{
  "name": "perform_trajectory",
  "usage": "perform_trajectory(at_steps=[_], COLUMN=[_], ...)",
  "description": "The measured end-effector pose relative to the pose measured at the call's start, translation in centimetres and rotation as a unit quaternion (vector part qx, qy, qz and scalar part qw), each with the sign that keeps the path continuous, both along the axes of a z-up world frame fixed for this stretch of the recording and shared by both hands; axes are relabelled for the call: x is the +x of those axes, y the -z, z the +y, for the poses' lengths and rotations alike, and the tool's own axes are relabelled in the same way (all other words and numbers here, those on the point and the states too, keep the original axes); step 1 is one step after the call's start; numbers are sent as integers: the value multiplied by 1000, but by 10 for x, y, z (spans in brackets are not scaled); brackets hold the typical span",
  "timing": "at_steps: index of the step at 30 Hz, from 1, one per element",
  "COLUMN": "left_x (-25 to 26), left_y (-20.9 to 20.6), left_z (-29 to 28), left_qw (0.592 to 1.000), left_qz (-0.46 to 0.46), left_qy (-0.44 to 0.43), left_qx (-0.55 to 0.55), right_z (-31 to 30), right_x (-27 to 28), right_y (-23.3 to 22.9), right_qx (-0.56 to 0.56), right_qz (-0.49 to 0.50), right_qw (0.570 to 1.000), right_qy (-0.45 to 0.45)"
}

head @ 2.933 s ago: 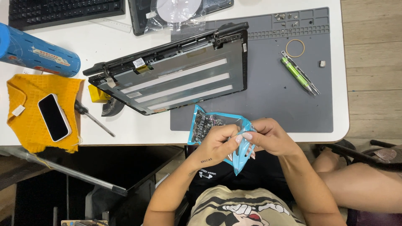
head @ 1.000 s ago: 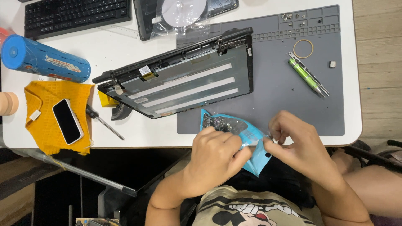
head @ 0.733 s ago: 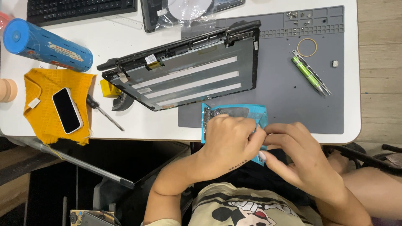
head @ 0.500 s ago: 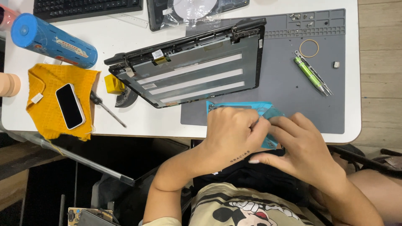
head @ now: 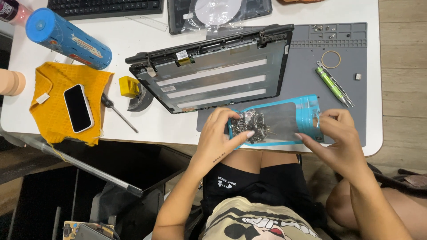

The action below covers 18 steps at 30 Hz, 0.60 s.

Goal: The person opens a blue plastic bag containing screws and pours them onto a gray work mat. They then pick up a green screwdriver and use it to tighten a screw into the back panel of a disassembled electronic device.

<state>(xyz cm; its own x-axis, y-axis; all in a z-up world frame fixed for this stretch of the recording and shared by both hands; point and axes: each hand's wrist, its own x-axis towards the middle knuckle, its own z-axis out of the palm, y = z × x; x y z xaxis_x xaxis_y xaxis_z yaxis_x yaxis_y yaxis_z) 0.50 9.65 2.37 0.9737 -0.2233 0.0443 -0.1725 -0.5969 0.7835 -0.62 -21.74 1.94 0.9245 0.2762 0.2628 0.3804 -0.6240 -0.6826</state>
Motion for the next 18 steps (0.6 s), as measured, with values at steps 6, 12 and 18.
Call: perform_trajectory(at_steps=[6,12,18], left_x=[-10,4,14], left_y=[54,67,70], left_z=[0,-13,-16], left_qw=[987,976,971], left_qz=[-99,-137,-149], left_qy=[79,80,91], left_qx=[103,149,164], right_z=[3,7,-11], right_x=[5,12,11], right_y=[-4,7,21], right_qx=[71,216,209], right_qz=[232,357,277], right_qw=[964,899,938], right_qy=[106,128,4])
